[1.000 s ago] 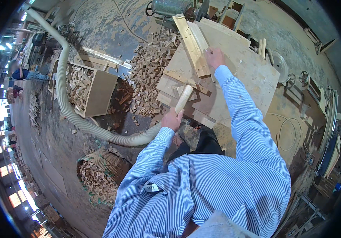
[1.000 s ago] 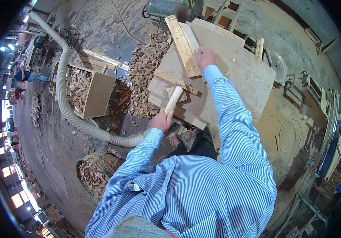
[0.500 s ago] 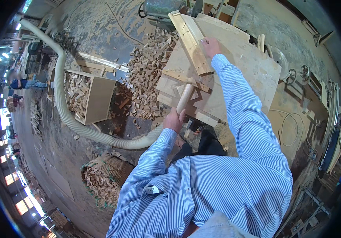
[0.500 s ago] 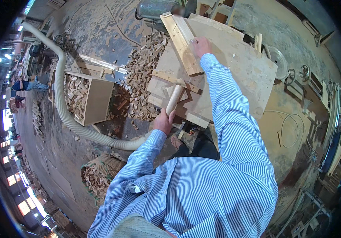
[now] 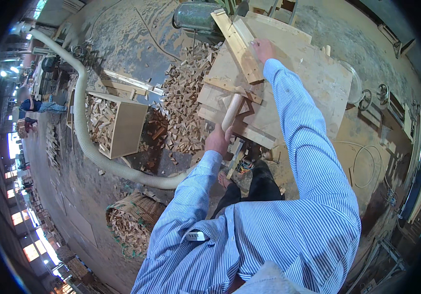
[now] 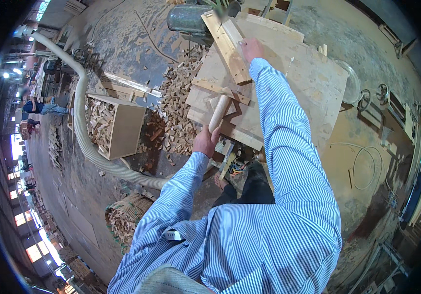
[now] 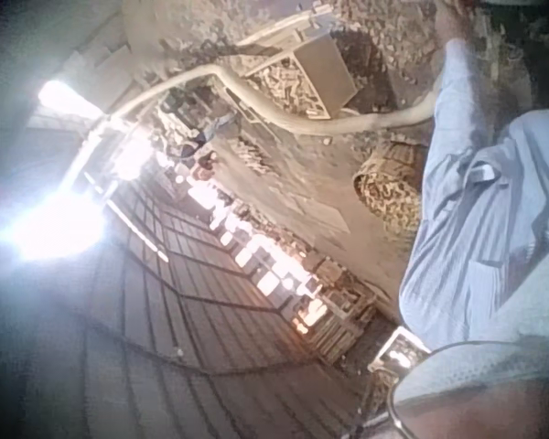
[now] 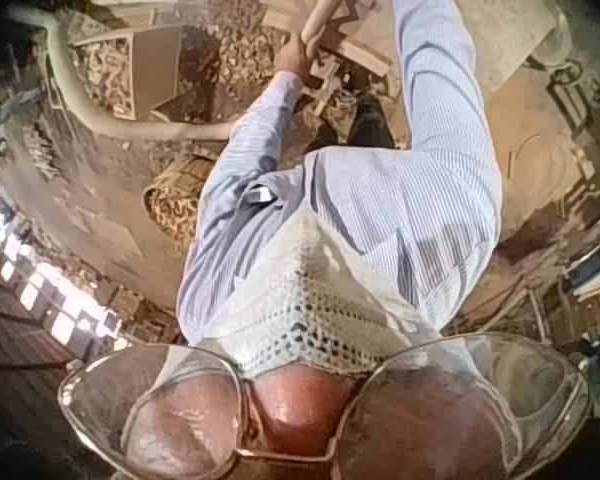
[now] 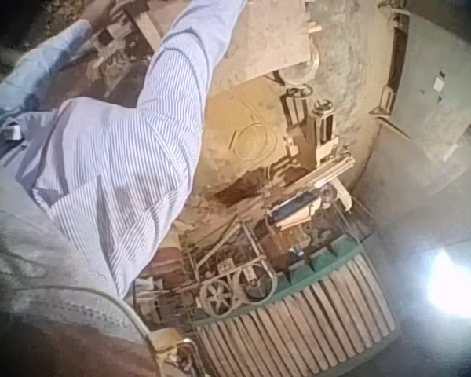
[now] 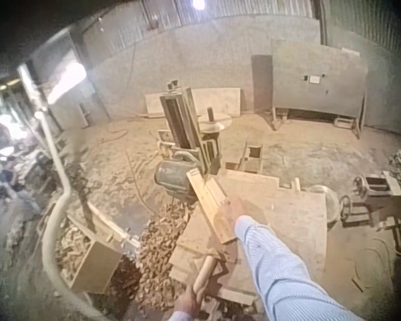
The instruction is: Shaping a cylindrical piece of wood using a mechanical jig in a workshop.
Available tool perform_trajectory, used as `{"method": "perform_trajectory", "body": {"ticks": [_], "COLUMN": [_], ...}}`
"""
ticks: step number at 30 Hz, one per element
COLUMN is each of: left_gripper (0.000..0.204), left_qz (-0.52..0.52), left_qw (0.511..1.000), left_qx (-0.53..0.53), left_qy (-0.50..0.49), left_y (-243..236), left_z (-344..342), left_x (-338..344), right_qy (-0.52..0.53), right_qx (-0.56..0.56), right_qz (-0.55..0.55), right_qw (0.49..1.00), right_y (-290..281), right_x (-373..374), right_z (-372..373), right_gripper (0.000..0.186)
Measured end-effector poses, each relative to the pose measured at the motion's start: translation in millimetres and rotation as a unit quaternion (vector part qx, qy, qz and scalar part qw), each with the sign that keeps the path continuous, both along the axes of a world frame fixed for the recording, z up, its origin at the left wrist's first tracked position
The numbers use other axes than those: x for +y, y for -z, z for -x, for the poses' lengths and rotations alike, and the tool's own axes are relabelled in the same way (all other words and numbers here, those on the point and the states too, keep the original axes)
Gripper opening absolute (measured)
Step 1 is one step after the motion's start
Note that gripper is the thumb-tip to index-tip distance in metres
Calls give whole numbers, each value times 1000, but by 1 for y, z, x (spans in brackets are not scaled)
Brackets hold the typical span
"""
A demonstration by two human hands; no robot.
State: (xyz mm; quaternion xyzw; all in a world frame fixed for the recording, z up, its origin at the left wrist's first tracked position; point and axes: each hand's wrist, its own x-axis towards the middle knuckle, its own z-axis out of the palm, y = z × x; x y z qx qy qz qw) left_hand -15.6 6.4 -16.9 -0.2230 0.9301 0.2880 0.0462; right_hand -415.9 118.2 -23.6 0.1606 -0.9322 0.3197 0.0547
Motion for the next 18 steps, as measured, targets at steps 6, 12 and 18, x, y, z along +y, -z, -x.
{"method": "perform_trajectory", "body": {"ticks": [6, 12, 18], "left_gripper": [53, 53, 51], "left_qz": [10, -22, -24], "left_qw": [1000, 999, 997], "left_qx": [-26, -34, -77], "left_qy": [-5, -7, -9], "left_y": [-4, -22, -24], "left_z": [-8, -42, -87], "left_x": [-3, -5, -14], "right_qy": [-10, -16, -20], "right_qx": [-39, -46, -44], "right_qz": [8, 13, 32], "right_qw": [999, 999, 998], "right_y": [4, 12, 4], "right_x": [-3, -2, -8], "right_z": [-3, -38, -91], "right_gripper": [24, 25, 27]}}
